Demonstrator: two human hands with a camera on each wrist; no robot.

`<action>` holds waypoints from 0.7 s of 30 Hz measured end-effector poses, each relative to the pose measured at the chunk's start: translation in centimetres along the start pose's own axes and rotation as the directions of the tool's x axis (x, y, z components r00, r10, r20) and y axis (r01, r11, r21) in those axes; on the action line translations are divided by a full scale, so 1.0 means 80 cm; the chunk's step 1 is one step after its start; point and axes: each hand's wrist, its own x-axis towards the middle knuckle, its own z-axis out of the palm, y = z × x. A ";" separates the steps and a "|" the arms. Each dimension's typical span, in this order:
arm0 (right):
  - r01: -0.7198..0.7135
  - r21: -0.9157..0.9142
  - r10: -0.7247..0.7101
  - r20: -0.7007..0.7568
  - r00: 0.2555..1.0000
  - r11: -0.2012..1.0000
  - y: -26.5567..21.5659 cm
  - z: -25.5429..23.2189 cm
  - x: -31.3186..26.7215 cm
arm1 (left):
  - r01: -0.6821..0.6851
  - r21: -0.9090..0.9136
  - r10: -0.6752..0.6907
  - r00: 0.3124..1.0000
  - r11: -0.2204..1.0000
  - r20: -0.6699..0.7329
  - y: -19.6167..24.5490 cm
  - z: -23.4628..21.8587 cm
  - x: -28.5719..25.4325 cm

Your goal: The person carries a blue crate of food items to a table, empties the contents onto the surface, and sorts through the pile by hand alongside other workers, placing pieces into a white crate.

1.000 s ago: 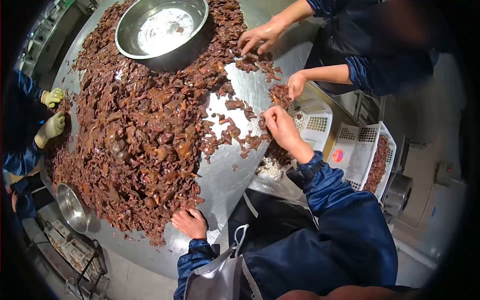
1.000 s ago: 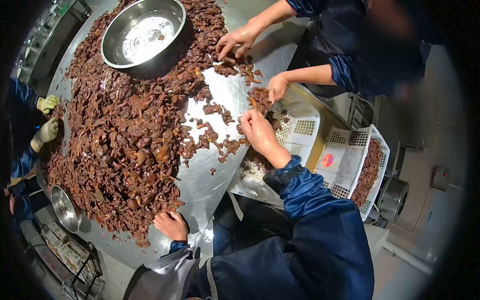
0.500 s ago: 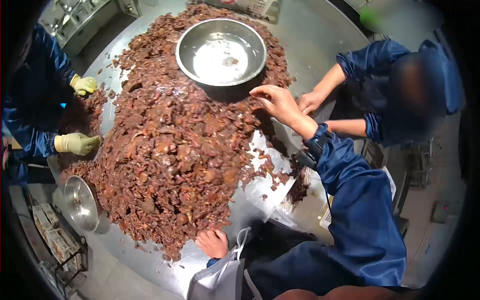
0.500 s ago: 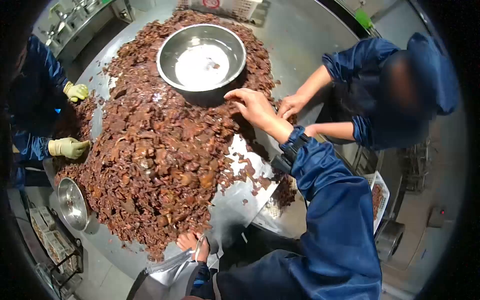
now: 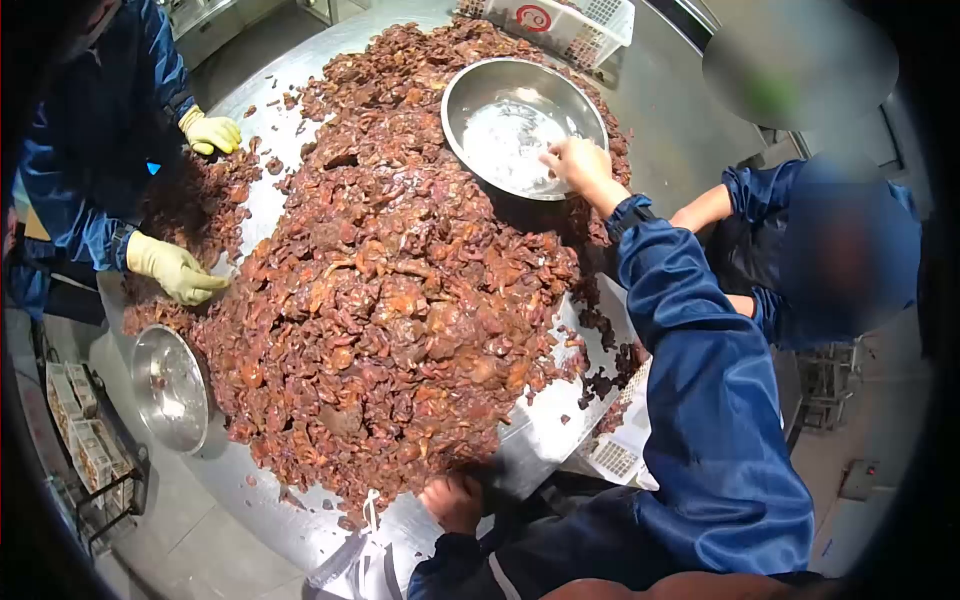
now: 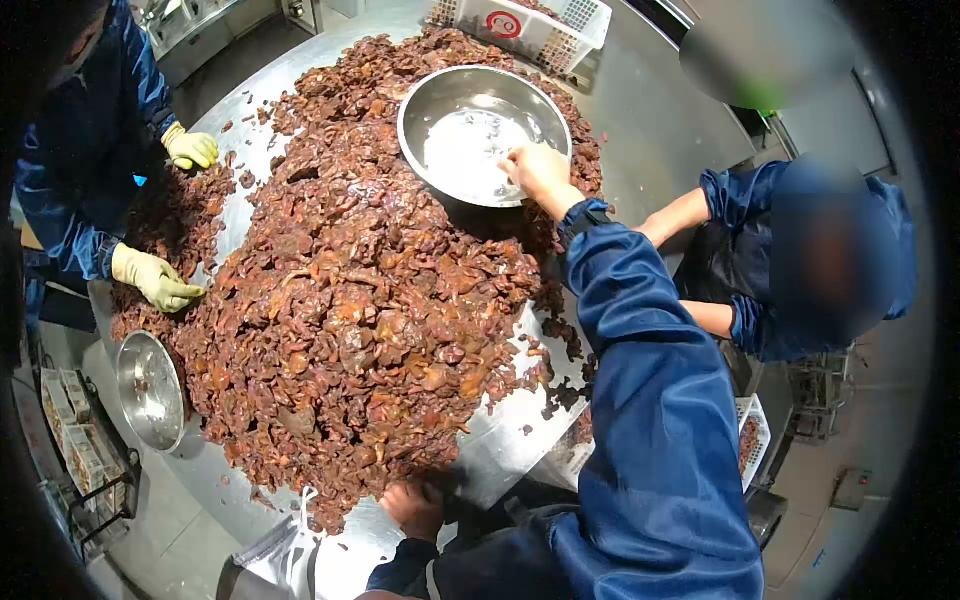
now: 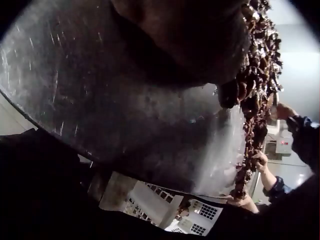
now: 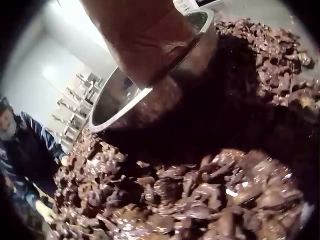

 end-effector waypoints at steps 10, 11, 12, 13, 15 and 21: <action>0.297 0.495 -0.130 -0.343 0.930 0.816 -0.011 -0.001 -0.247 | -0.029 -0.004 0.029 1.000 1.000 0.011 -0.007 0.012 -0.001; 0.357 0.539 -0.248 -0.266 0.932 0.763 -0.022 0.017 -0.289 | -0.024 0.030 0.023 1.000 0.999 0.015 -0.013 0.010 0.002; 0.418 0.545 -0.384 -0.182 0.905 0.727 -0.030 0.059 -0.330 | -0.019 0.064 0.018 1.000 0.998 0.020 -0.019 0.008 0.004; 0.415 0.615 -0.371 -0.207 0.905 0.670 -0.046 0.053 -0.368 | 0.001 0.159 -0.010 0.998 0.987 0.057 -0.024 -0.004 0.006; 0.427 0.565 -0.408 -0.169 0.897 0.706 -0.051 0.100 -0.430 | 0.033 0.103 -0.042 0.995 0.994 0.094 -0.038 -0.005 -0.001; 0.218 0.430 -0.194 -0.099 0.976 0.876 0.043 0.104 -0.479 | 0.027 0.181 -0.028 1.000 0.983 0.003 -0.042 -0.011 0.020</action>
